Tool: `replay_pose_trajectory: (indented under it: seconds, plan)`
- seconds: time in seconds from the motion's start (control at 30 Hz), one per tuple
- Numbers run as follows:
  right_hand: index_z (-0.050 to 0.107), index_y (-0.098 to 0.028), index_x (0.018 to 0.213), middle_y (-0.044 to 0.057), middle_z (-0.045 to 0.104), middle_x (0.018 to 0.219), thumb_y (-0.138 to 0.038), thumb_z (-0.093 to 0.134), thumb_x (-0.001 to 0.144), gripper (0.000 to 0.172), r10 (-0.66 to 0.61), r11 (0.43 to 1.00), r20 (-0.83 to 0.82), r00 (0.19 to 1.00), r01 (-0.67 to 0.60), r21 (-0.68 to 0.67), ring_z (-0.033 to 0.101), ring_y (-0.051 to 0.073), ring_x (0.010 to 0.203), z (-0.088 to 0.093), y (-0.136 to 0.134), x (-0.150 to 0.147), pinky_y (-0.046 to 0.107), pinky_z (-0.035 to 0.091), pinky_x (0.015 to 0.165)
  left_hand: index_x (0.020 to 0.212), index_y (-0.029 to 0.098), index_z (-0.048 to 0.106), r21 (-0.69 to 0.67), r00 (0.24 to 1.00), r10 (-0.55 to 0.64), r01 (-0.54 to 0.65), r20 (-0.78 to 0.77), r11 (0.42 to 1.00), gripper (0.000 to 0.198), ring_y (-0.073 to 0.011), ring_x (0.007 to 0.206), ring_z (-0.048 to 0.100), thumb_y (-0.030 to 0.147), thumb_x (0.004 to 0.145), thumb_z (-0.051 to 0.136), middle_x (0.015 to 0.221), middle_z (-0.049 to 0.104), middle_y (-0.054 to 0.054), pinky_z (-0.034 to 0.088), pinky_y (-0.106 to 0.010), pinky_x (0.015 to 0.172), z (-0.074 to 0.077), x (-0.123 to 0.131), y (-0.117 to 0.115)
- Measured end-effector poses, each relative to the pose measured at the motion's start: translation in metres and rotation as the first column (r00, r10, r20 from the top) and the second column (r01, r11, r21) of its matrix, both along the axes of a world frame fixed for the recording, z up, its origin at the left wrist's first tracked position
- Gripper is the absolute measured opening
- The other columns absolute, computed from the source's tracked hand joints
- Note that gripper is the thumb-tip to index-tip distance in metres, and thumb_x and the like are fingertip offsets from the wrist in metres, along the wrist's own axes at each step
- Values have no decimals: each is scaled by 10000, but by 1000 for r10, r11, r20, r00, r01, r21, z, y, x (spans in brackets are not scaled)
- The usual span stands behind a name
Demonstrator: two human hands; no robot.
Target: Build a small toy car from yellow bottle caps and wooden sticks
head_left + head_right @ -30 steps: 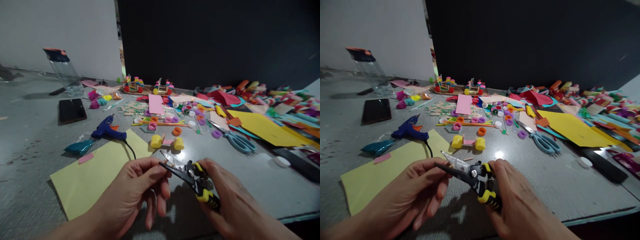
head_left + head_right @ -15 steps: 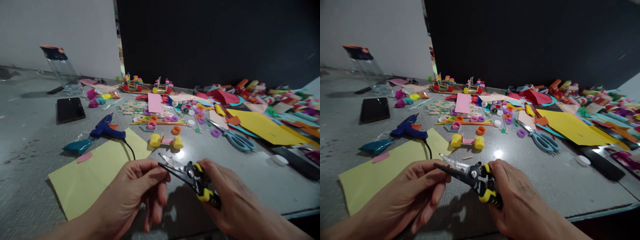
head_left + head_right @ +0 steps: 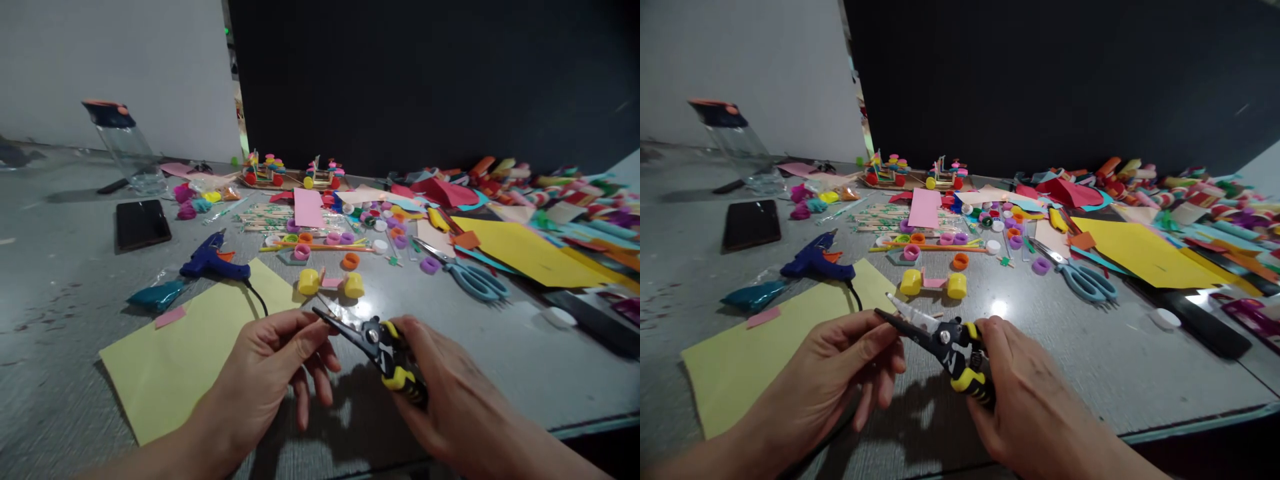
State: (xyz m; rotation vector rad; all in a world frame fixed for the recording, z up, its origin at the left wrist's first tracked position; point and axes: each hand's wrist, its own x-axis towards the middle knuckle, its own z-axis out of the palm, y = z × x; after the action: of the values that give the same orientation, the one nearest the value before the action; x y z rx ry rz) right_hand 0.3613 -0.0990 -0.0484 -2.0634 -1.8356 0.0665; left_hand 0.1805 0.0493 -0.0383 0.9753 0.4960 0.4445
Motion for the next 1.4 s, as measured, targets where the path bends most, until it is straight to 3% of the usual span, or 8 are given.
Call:
replay_pose_trajectory:
  seconds: [0.1,0.3,0.5,0.83,1.13,1.4]
  plan:
    - [366,-221,1232,91,583,1044,-183,569,772,505,17,1000,-18,1000,-17,7,603,255,914,1,-1,-1,385,509,761,726,142,703,-44,1000,-13,12,-15,999,312,-84,395,592,425,745,831,588,661,12,438,-100,284,2,0,-1]
    - [366,-225,1241,108,571,1115,-178,567,751,532,68,996,16,998,-69,55,592,268,1002,3,1,2,387,523,808,704,162,674,-250,994,-100,85,-46,964,340,-4,305,341,426,666,885,475,544,64,306,-67,262,4,-5,0]
    - [374,-226,1233,102,598,1091,-186,566,742,529,115,992,29,993,-116,41,613,263,973,8,1,6,385,538,803,728,162,680,-302,987,-154,135,-38,944,304,6,302,238,392,684,874,433,485,81,266,-75,277,7,-8,0]
    - [391,-206,1210,124,640,1098,-180,534,753,479,122,992,76,990,-125,35,647,262,958,9,-2,2,358,564,771,719,163,657,-321,980,-198,183,-14,929,310,4,288,215,395,703,862,411,470,85,263,-88,276,5,-7,1]
    - [463,-177,1111,128,629,1022,-172,552,758,364,69,997,7,998,-68,-41,620,266,903,3,5,5,403,547,762,680,169,650,-362,985,-165,136,-52,922,302,-6,320,207,379,705,866,443,487,83,213,-99,282,2,-4,1]
    - [485,-119,1203,196,620,1176,-207,542,752,463,78,996,1,997,-77,-46,600,308,1047,4,4,8,465,540,895,664,169,602,-357,980,-131,70,-149,931,399,-1,333,209,417,614,911,442,480,83,138,-123,318,4,-2,-1]
